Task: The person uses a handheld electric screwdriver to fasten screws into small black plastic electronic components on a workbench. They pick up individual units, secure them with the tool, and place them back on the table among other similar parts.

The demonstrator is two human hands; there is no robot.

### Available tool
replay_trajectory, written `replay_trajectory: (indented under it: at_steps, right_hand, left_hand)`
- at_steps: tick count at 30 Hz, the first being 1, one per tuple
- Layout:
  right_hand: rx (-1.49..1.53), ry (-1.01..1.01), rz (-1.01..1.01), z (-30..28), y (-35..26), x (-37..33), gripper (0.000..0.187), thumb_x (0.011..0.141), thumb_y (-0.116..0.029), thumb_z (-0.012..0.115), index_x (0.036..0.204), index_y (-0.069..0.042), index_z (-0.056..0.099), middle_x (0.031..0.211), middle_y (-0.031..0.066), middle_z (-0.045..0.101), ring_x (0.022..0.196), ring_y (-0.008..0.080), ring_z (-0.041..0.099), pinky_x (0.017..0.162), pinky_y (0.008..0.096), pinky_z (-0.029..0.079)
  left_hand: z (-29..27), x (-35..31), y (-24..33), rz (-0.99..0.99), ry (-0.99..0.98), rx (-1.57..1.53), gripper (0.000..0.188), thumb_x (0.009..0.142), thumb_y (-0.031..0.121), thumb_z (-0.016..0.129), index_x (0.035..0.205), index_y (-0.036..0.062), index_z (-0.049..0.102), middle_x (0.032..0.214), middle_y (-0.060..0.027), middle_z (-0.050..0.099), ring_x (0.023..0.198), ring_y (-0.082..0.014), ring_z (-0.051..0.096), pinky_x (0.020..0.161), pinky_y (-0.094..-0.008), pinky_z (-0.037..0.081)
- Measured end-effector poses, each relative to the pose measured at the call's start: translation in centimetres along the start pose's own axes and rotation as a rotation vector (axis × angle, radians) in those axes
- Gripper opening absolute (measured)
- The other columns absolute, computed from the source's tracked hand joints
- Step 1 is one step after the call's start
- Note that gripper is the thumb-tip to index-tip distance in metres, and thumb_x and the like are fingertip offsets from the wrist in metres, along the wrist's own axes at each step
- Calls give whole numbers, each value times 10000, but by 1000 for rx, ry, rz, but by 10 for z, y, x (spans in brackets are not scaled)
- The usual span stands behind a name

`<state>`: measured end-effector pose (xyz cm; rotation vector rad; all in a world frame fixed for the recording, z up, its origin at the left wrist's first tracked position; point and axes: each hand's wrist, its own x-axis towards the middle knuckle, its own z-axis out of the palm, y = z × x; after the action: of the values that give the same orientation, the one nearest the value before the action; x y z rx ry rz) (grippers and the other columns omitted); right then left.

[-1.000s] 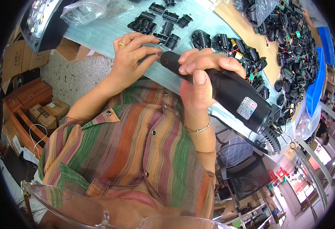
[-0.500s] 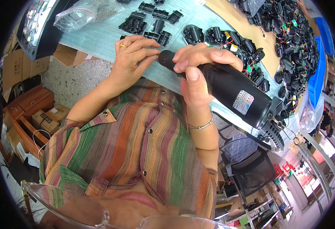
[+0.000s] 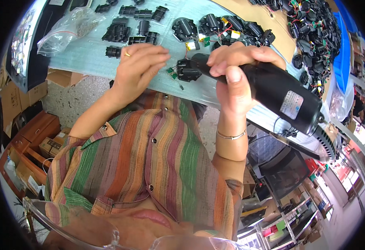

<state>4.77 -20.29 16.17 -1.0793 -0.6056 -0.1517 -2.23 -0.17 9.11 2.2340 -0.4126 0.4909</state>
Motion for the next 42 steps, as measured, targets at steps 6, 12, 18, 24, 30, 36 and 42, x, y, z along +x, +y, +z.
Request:
replay_trajectory:
  at_steps: [6, 12, 18, 24, 30, 36, 42]
  right_hand:
    - [-41, 39, 51, -10, -4, 2, 392, 860, -59, 647, 1162, -37, 398, 668, 96, 563, 569, 193, 539, 587, 383, 493]
    - [-56, 21, 122, -9, 0, -4, 406, 840, -22, 659, 1154, -23, 401, 673, 88, 561, 576, 181, 545, 610, 365, 506]
    - [-35, 46, 128, -5, 0, -4, 398, 836, -21, 665, 1138, -20, 405, 671, 86, 562, 578, 179, 548, 615, 365, 509]
    - [-83, 73, 111, -9, -4, -4, 379, 847, -30, 643, 1141, -16, 404, 659, 95, 564, 569, 186, 549, 614, 375, 513]
    - [-105, 90, 133, -8, -6, -3, 363, 847, -26, 639, 1135, -14, 419, 661, 99, 569, 569, 186, 552, 615, 374, 514]
    - [-189, 59, 151, -9, -6, -5, 362, 827, -35, 603, 1162, -55, 468, 689, 97, 550, 593, 195, 496, 589, 403, 441]
    - [-206, 75, 132, -6, -6, -4, 359, 825, -38, 611, 1155, -43, 469, 672, 93, 541, 589, 197, 499, 584, 404, 454]
  left_hand:
    - [22, -1, 18, 332, -141, 35, 228, 786, 115, 610, 1007, 61, 631, 1141, -51, 628, 1027, -196, 590, 862, -355, 453]
    - [32, -9, 23, 357, -162, 96, 242, 756, 127, 594, 977, 30, 616, 1124, -88, 618, 1080, -216, 564, 880, -351, 464]
    - [35, -11, 23, 351, -172, 113, 237, 740, 129, 600, 956, 31, 610, 1154, -97, 606, 1080, -221, 560, 870, -350, 475]
    - [37, -9, 24, 351, -192, 138, 185, 730, 134, 594, 891, 44, 592, 1191, -94, 598, 1085, -217, 547, 875, -345, 475]
    - [39, -10, 24, 382, -141, 183, 176, 721, 142, 596, 872, 51, 599, 1185, -93, 607, 1074, -212, 549, 868, -335, 476]
    - [39, -9, 26, 377, -131, 195, 171, 718, 145, 600, 863, 54, 605, 1175, -86, 614, 1061, -202, 554, 862, -330, 476]
    - [40, -11, 26, 379, -123, 233, 163, 730, 167, 594, 860, 70, 610, 1176, -75, 617, 1057, -189, 554, 853, -328, 462]
